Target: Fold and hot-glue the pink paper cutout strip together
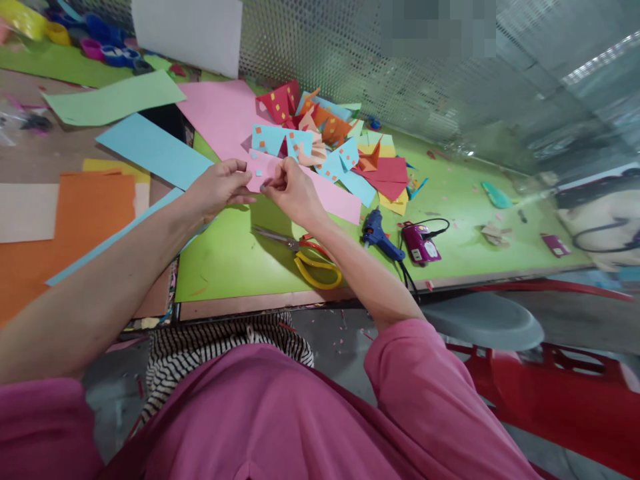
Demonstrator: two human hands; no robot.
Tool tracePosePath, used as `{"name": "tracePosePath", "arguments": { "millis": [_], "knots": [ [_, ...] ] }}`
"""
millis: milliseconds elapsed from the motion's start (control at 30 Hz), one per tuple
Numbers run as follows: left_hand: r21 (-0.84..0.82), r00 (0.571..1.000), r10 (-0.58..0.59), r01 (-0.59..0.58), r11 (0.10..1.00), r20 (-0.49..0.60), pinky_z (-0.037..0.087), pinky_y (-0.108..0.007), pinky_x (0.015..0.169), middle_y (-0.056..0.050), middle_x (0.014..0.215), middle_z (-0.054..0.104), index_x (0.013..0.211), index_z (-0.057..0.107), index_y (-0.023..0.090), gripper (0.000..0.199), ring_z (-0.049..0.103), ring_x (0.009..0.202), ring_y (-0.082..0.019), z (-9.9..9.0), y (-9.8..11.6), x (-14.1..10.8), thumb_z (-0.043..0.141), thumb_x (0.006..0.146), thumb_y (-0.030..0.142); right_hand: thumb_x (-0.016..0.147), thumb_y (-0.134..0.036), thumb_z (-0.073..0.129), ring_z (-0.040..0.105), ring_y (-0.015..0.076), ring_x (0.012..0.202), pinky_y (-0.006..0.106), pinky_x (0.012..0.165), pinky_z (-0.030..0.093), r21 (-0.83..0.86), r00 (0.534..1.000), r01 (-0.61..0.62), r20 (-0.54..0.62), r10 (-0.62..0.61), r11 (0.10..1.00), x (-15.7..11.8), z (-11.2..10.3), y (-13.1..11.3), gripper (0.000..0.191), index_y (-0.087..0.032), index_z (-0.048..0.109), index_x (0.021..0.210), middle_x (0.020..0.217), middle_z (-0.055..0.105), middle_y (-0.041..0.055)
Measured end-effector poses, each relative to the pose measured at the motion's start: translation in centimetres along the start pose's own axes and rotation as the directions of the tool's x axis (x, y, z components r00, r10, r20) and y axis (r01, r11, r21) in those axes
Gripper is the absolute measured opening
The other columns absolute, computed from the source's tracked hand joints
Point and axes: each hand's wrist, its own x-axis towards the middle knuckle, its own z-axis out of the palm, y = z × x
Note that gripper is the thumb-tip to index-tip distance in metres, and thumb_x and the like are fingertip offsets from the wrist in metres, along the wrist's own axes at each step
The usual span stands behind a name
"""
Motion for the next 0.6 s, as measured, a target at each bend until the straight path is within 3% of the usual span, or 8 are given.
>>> {"name": "tracePosePath", "arguments": {
  "millis": [267,400,467,600],
  "knots": [
    [0.05,1.0,0.005,-0.006,0.999,0.023,0.063,-0.028,0.077,0.003,0.073,0.06,0.086,0.058,0.017,0.008,0.063,0.06,-0.008,-0.2,-0.3,0.2,0.063,0.089,0.012,0.083,-0.015,0.069,0.06,0.0175,0.074,0.034,0.072,0.045,-0.076,0.999,0.009,-0.04,-0.012,0.997,0.1,0.4,0.3,0.034,-0.027,0.037,0.08,0.081,0.067,-0.0022],
    [0.031,1.0,0.001,-0.001,1.0,-0.013,0.062,-0.029,0.077,0.001,0.074,0.063,0.087,0.059,0.016,0.008,0.064,0.061,-0.009,0.1,0.0,0.0,0.058,0.091,0.01,0.091,-0.022,0.067,0.058,0.0177,0.073,0.034,0.073,0.047,-0.161,0.983,0.159,-0.066,-0.171,0.974,-0.8,-0.1,0.9,0.016,-0.025,0.051,0.089,0.079,0.063,-0.0012],
    [0.02,0.999,-0.007,0.007,1.0,-0.033,0.062,-0.028,0.077,0.002,0.074,0.062,0.087,0.059,0.017,0.008,0.065,0.062,-0.009,0.1,0.1,0.0,0.058,0.092,0.01,0.097,-0.023,0.059,0.059,0.0192,0.081,0.034,0.078,0.048,-0.291,0.94,0.299,-0.075,-0.333,0.909,-1.5,-0.3,1.4,0.003,-0.023,0.061,0.099,0.084,0.064,0.0014],
    [0.014,0.999,-0.02,0.021,1.0,-0.038,0.062,-0.026,0.074,0.002,0.075,0.063,0.086,0.058,0.016,0.009,0.065,0.061,-0.008,0.2,0.2,-0.1,0.058,0.092,0.009,0.106,-0.023,0.041,0.057,0.023,0.095,0.037,0.083,0.048,-0.577,0.845,0.433,-0.008,-0.535,0.693,-2.6,-0.1,3.0,0.031,-0.023,0.069,0.12,0.098,0.064,0.0076]
  ]
}}
